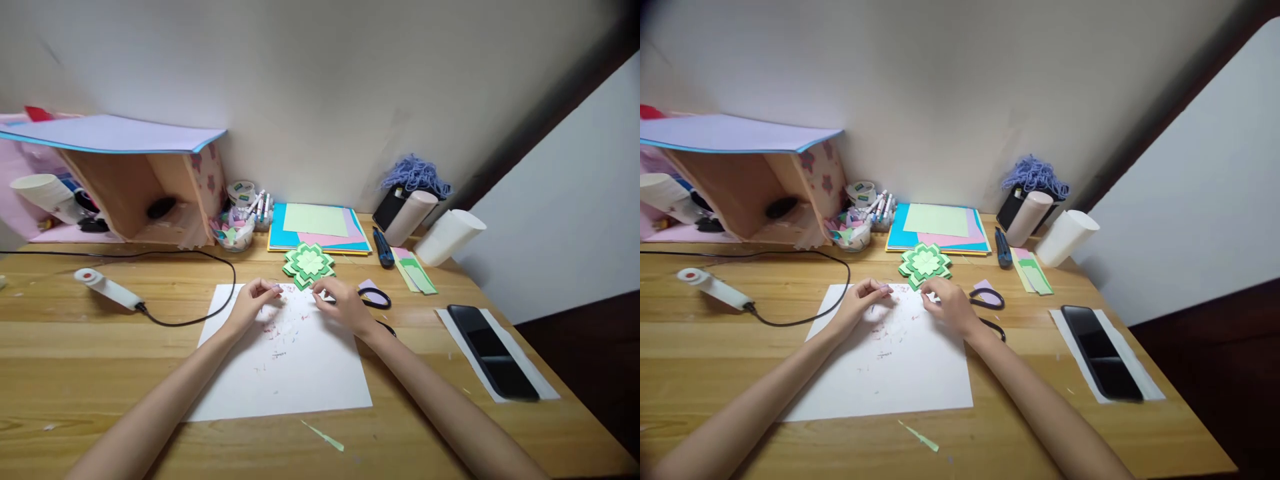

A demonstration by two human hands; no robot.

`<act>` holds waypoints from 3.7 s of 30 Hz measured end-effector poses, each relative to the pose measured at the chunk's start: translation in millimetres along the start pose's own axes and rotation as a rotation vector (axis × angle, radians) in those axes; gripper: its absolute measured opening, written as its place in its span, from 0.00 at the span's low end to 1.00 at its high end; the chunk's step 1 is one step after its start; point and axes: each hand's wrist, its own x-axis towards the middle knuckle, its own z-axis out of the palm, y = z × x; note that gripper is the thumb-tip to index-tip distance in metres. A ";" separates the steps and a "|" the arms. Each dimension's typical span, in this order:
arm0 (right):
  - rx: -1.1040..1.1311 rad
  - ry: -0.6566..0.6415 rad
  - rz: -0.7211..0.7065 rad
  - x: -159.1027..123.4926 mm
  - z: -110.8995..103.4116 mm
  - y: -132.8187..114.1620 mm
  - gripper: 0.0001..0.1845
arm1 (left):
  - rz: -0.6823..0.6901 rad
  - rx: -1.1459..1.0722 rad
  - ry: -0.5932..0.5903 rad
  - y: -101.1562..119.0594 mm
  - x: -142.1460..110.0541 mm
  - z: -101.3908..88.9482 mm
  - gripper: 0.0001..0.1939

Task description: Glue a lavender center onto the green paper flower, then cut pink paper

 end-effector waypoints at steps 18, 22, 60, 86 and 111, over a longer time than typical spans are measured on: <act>0.079 0.031 0.033 228.7 86.6 -17.6 0.06 | 0.012 -0.026 0.136 -11.6 7.3 -11.8 0.15; 0.070 0.102 0.077 211.1 57.3 -12.1 0.09 | 0.034 0.003 0.132 -10.9 7.1 -11.3 0.14; 0.082 -0.113 0.409 7.3 -43.8 0.7 0.10 | 0.286 0.168 0.098 6.9 -6.0 -1.0 0.20; 0.812 -0.043 0.571 12.8 31.5 -17.4 0.15 | -0.123 -0.078 -0.006 14.9 -16.6 16.4 0.16; 0.697 -0.128 0.502 0.0 22.6 -21.1 0.14 | -0.185 -0.083 -0.023 10.9 -18.9 22.2 0.15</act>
